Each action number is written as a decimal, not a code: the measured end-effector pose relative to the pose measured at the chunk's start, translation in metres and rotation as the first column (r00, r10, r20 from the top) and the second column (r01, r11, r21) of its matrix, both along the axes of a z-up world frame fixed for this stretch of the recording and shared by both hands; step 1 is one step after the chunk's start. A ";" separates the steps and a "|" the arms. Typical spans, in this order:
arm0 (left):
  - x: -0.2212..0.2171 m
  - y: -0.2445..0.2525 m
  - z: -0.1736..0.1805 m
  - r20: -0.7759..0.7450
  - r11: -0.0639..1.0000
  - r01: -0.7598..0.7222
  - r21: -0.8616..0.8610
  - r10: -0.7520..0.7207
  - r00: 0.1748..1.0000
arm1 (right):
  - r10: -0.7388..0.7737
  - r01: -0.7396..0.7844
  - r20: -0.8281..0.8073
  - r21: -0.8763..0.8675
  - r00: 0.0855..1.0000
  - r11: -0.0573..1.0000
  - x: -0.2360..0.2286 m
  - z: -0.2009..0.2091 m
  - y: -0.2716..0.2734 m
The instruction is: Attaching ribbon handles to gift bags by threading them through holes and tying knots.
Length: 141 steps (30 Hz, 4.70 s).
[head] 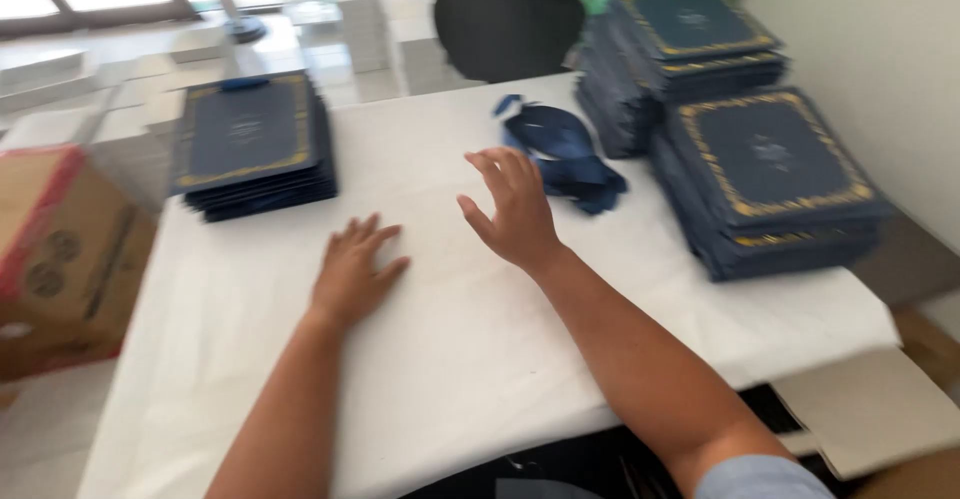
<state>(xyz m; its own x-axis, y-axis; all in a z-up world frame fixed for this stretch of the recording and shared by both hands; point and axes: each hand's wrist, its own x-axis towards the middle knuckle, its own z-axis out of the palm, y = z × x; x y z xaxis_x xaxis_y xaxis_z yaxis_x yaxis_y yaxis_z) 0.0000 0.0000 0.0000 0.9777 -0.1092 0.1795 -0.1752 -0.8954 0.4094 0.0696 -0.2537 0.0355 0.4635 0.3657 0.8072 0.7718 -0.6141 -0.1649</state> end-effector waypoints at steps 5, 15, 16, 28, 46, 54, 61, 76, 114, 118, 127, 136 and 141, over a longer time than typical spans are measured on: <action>0.003 -0.002 0.006 -0.108 0.997 -0.035 0.066 0.042 0.993 | -0.455 0.472 0.137 -0.151 0.880 0.868 -0.026 0.061 -0.100; -0.003 -0.003 0.004 -0.117 0.997 -0.074 -0.001 0.073 0.990 | -0.876 0.633 -0.295 -0.607 0.380 0.479 -0.060 0.072 -0.212; -0.002 -0.004 0.003 -0.117 0.998 -0.068 -0.003 0.067 0.991 | -0.879 0.636 -0.294 -0.608 0.375 0.475 -0.063 0.073 -0.213; -0.009 -0.011 0.017 -0.120 0.996 -0.076 -0.055 0.069 0.990 | -0.707 0.618 -0.427 -0.350 0.563 0.704 -0.098 0.109 -0.231; -0.012 -0.011 0.024 0.057 0.939 0.003 -0.344 0.018 0.998 | -0.117 0.117 -0.003 0.046 0.993 0.992 -0.082 0.149 -0.101; -0.008 -0.018 0.026 -0.125 0.365 -0.138 -0.921 0.059 0.990 | 0.357 0.081 -0.890 0.393 0.284 0.916 0.042 0.013 -0.046; -0.024 -0.026 0.063 -0.348 0.656 -0.409 -0.635 0.230 0.909 | -0.180 0.042 -0.852 -0.184 0.491 0.982 0.029 -0.011 -0.025; -0.027 -0.028 0.051 0.216 0.965 -0.261 0.041 0.246 0.945 | -0.349 0.050 -0.476 -0.533 0.807 0.845 0.002 0.013 -0.027; -0.025 -0.027 0.021 -0.075 0.958 0.253 0.136 -0.244 0.967 | -0.550 0.041 -0.545 -0.686 0.632 0.726 0.267 -0.012 -0.082; -0.025 -0.028 0.019 -0.053 0.961 0.242 0.132 -0.237 0.970 | -0.503 0.062 -0.579 -0.614 0.641 0.787 0.255 0.006 -0.074; -0.026 -0.082 0.072 0.310 0.906 0.078 -0.416 0.061 0.949 | -0.193 -0.001 -0.698 -0.267 0.689 0.964 0.076 0.144 -0.045; 0.058 -0.137 0.113 0.064 0.728 0.168 -0.665 -0.168 0.984 | 0.028 -0.050 -0.474 -0.033 0.880 0.998 0.007 0.164 -0.071; 0.094 -0.113 0.128 0.043 0.746 0.195 -0.637 -0.218 0.975 | 0.126 -0.017 -0.613 0.181 0.780 0.983 0.007 0.160 -0.110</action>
